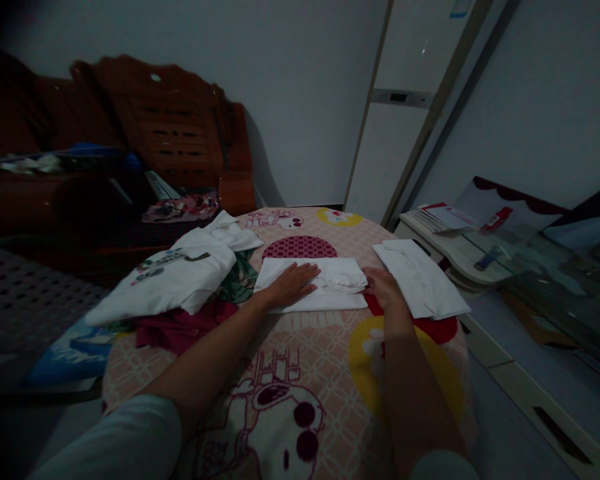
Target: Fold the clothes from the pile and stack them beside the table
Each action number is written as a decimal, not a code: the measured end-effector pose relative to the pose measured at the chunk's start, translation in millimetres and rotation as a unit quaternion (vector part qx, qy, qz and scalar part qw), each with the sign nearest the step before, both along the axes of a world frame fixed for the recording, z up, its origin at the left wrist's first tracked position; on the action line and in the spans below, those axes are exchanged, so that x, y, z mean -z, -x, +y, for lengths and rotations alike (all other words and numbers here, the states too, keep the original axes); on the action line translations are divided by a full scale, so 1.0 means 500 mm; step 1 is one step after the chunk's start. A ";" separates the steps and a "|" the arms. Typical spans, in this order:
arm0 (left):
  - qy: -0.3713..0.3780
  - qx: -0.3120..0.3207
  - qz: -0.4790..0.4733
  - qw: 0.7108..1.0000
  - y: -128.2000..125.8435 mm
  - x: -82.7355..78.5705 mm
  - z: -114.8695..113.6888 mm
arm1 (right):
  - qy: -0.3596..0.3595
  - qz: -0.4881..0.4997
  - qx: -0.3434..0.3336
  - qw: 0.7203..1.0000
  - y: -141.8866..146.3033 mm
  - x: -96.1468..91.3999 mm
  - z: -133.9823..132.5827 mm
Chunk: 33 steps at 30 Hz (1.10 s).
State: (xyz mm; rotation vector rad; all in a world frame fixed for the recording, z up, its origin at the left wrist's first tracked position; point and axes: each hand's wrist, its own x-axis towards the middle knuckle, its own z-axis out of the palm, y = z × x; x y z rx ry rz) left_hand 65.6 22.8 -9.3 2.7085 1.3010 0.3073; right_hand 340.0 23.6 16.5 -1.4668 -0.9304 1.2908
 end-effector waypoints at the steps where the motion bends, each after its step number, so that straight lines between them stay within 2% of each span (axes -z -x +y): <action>1: -0.002 0.001 -0.001 1.000 0.000 0.000 0.000 | -0.008 -0.023 0.012 1.000 0.008 0.006 0.006; 6: 0.001 0.002 0.004 1.000 0.001 -0.008 -0.002 | -0.089 -0.137 0.079 0.983 0.037 0.032 0.032; 10: 0.022 -0.004 0.020 1.000 -0.002 -0.022 0.000 | -0.123 -0.140 0.121 0.975 0.040 0.041 0.045; 13: 0.029 0.003 0.022 0.999 -0.003 -0.030 0.000 | -0.134 -0.176 0.117 0.968 0.033 0.044 0.049; 15: 0.042 0.011 0.027 0.999 -0.003 -0.031 -0.002 | -0.132 -0.257 0.084 0.953 0.028 0.045 0.048; 16: 0.048 0.014 0.030 0.998 -0.002 -0.030 -0.003 | -0.134 -0.312 0.066 0.938 0.027 0.044 0.047; 18: 0.055 0.017 0.034 0.998 -0.001 -0.028 -0.004 | -0.159 -0.424 0.043 0.891 0.029 0.040 0.044; 20: 0.057 0.015 0.036 0.998 0.000 -0.025 -0.005 | -0.232 -0.498 0.023 0.836 0.041 0.036 0.042; 22: 0.054 0.013 0.037 0.998 0.000 -0.021 -0.004 | -0.325 -0.522 -0.030 0.788 0.063 0.036 0.039; 24: 0.044 0.011 0.034 0.998 0.000 -0.016 -0.004 | -0.378 -0.530 -0.112 0.751 0.088 0.041 0.037; 26: 0.034 0.011 0.029 0.999 -0.001 -0.011 -0.004 | -0.370 -0.549 -0.189 0.726 0.111 0.052 0.034; 28: 0.032 0.010 0.023 0.999 -0.002 -0.008 -0.006 | -0.329 -0.576 -0.238 0.709 0.125 0.064 0.030; 30: 0.035 0.011 0.017 0.999 -0.003 -0.008 -0.008 | -0.295 -0.598 -0.263 0.697 0.131 0.071 0.024; 33: 0.042 0.009 0.005 0.999 -0.001 -0.019 -0.007 | -0.282 -0.614 -0.269 0.686 0.130 0.073 0.018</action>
